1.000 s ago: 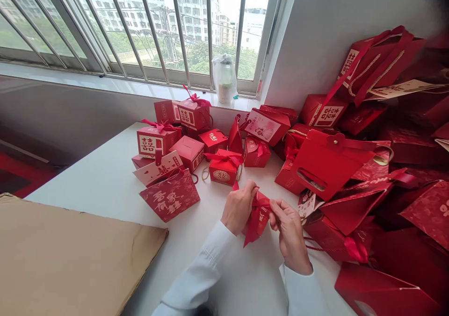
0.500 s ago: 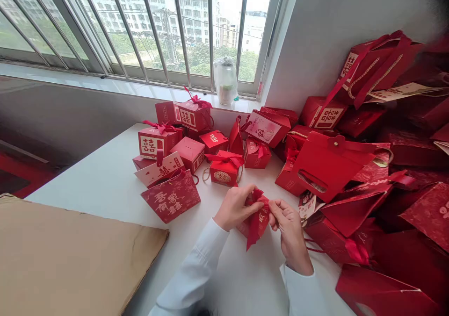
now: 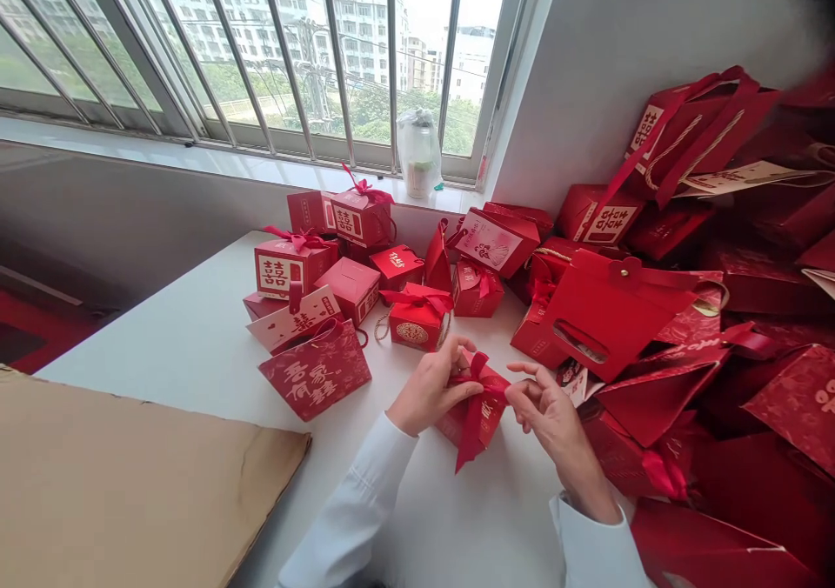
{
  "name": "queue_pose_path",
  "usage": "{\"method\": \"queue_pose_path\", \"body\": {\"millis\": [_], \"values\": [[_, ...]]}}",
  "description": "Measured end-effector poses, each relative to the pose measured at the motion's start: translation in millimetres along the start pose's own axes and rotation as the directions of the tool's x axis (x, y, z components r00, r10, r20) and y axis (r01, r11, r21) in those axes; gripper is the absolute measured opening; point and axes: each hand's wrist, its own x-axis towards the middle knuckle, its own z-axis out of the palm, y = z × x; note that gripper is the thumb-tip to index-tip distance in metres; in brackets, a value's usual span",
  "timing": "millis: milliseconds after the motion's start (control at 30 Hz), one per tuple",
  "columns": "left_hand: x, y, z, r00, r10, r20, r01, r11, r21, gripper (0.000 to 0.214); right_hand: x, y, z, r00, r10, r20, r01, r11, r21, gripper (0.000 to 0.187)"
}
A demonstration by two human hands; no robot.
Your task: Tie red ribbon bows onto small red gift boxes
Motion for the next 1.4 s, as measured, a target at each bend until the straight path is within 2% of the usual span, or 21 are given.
{"method": "queue_pose_path", "body": {"millis": [100,233,333,433,533,700,967,1067,1267,1400], "values": [[0,1,0.0,0.999,0.043,0.003,-0.043,0.997,0.058,0.021,-3,-5,-5,0.994,-0.062,0.090,0.074,0.988,-0.135,0.044],[1,2,-1.2,0.994,0.108,0.007,-0.107,0.980,0.170,0.008,-6,-15,-3,0.979,-0.137,0.148,0.173,0.950,-0.262,0.013],[2,1,-2.0,0.990,0.141,0.022,-0.143,0.969,0.203,0.010,-4,-19,-3,0.974,-0.155,0.164,0.198,0.938,-0.286,0.017],[1,1,-1.5,0.991,0.131,0.021,-0.133,0.966,0.222,0.010,0,-20,-3,0.981,-0.126,0.149,0.156,0.966,-0.206,0.021],[1,2,-0.6,0.994,0.111,0.004,-0.109,0.967,0.229,0.009,5,-20,0,0.982,-0.108,0.157,0.115,0.993,-0.036,0.023],[1,4,-1.1,0.995,0.095,0.025,-0.098,0.975,0.201,0.009,11,-21,8,0.956,-0.162,0.246,0.098,0.962,0.255,0.024],[0,5,-2.9,0.998,-0.003,0.059,0.000,0.999,0.049,0.019,18,-15,3,0.956,-0.127,0.266,0.032,0.943,0.332,0.025],[0,3,-4.2,0.998,-0.025,0.050,0.023,0.998,0.050,0.024,20,-17,2,0.945,-0.108,0.308,0.014,0.957,0.291,0.026],[1,2,-5.8,0.998,-0.019,0.066,0.014,0.997,0.081,0.031,20,-30,-5,0.944,-0.043,0.327,0.014,0.996,0.090,0.030],[1,1,-6.7,0.997,-0.013,0.076,0.011,0.999,0.030,0.029,20,-37,-6,0.939,-0.081,0.333,0.107,0.993,-0.059,0.027]]}}
